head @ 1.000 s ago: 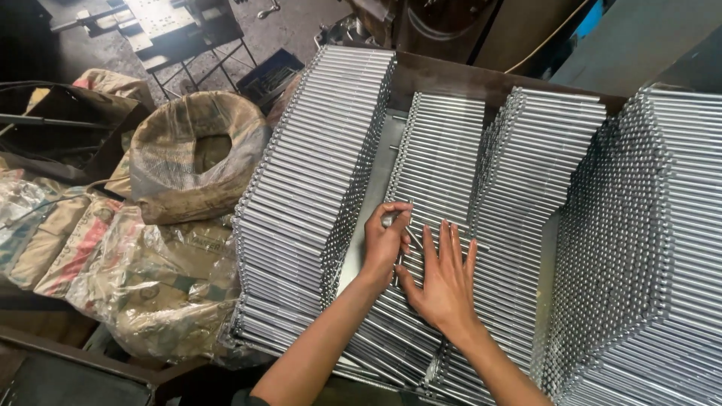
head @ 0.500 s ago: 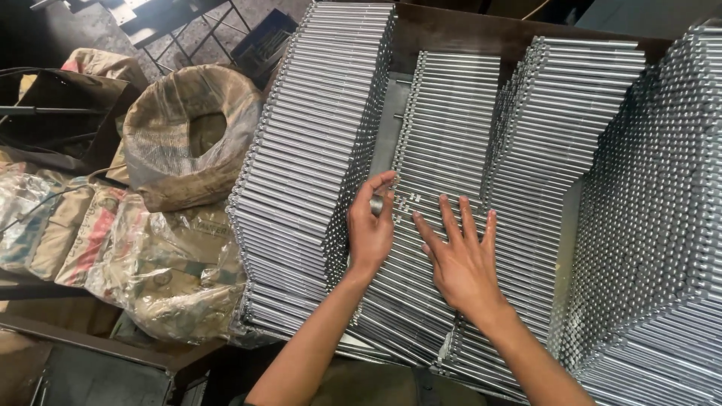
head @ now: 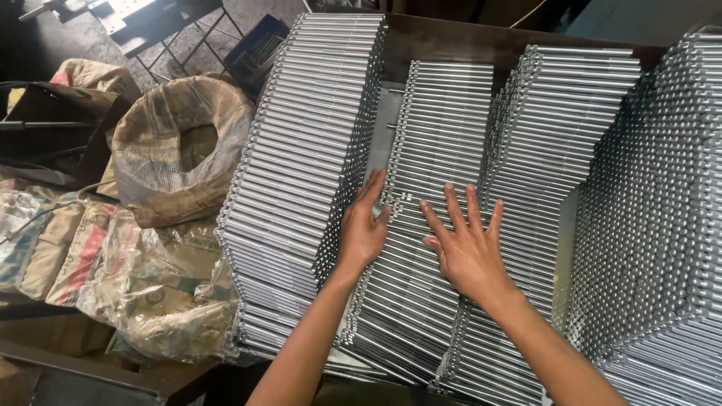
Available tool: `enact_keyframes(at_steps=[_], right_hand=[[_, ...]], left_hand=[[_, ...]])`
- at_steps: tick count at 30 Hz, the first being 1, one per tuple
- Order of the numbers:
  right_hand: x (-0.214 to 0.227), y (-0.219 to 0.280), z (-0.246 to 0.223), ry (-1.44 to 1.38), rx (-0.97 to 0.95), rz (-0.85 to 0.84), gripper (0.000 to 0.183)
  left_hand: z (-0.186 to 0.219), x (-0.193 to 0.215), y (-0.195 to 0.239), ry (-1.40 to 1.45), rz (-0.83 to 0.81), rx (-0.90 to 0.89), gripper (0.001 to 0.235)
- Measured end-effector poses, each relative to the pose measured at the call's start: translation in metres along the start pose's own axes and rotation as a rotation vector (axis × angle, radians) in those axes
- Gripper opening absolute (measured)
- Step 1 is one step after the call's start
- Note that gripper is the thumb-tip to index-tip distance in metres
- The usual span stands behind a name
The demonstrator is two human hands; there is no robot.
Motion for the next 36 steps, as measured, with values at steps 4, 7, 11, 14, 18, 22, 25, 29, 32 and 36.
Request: enact_keyframes(at_steps=[4,7,11,14,18,22,25,29,32,36], right_hand=[[0.004,-0.024,0.015,0.016,0.056,-0.012,0.058],[0.001,-0.043,0.031,0.024,0.100,0.013,0.057],[-0.003,-0.081,0.064,0.078,0.145,0.079,0.054],[-0.002,-0.114,0.089,0.098,0.161,0.127,0.054],[0.004,-0.145,0.107,0.110,0.154,0.177,0.053],[-0.003,-0.174,0.132,0.154,0.117,0.212,0.052],[-0.011,-0.187,0.149,0.144,0.089,0.186,0.052],[-0.008,-0.202,0.161,0.108,0.038,0.198,0.052],[-0.009,-0.209,0.171,0.104,-0.039,0.174,0.054],[0.003,-0.210,0.173,0.003,-0.143,0.176,0.057]], left_hand=[[-0.008,0.000,-0.013,-0.038,0.058,0.080,0.061],[-0.027,-0.011,-0.036,0.065,0.083,0.151,0.061],[-0.043,-0.019,-0.089,0.216,0.125,0.170,0.060],[-0.032,-0.026,-0.126,0.201,0.171,0.153,0.061],[-0.038,-0.034,-0.181,0.209,0.228,0.171,0.063],[-0.035,-0.032,-0.227,0.274,0.234,0.191,0.062],[-0.033,-0.035,-0.250,0.337,0.211,0.159,0.063],[-0.016,-0.028,-0.261,0.311,0.184,0.165,0.061],[-0.005,-0.026,-0.257,0.218,0.168,0.215,0.062],[-0.019,-0.032,-0.280,0.177,0.138,0.265,0.062]])
Point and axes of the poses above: each hand's wrist, its own y-axis away from the middle knuckle, its own x-axis out of the back of the hand, z = x × y, the point moved 9 cm from there along -y, towards the middle knuckle, and after that the axes turned 5 degrees about x, right-handed, at the moved point
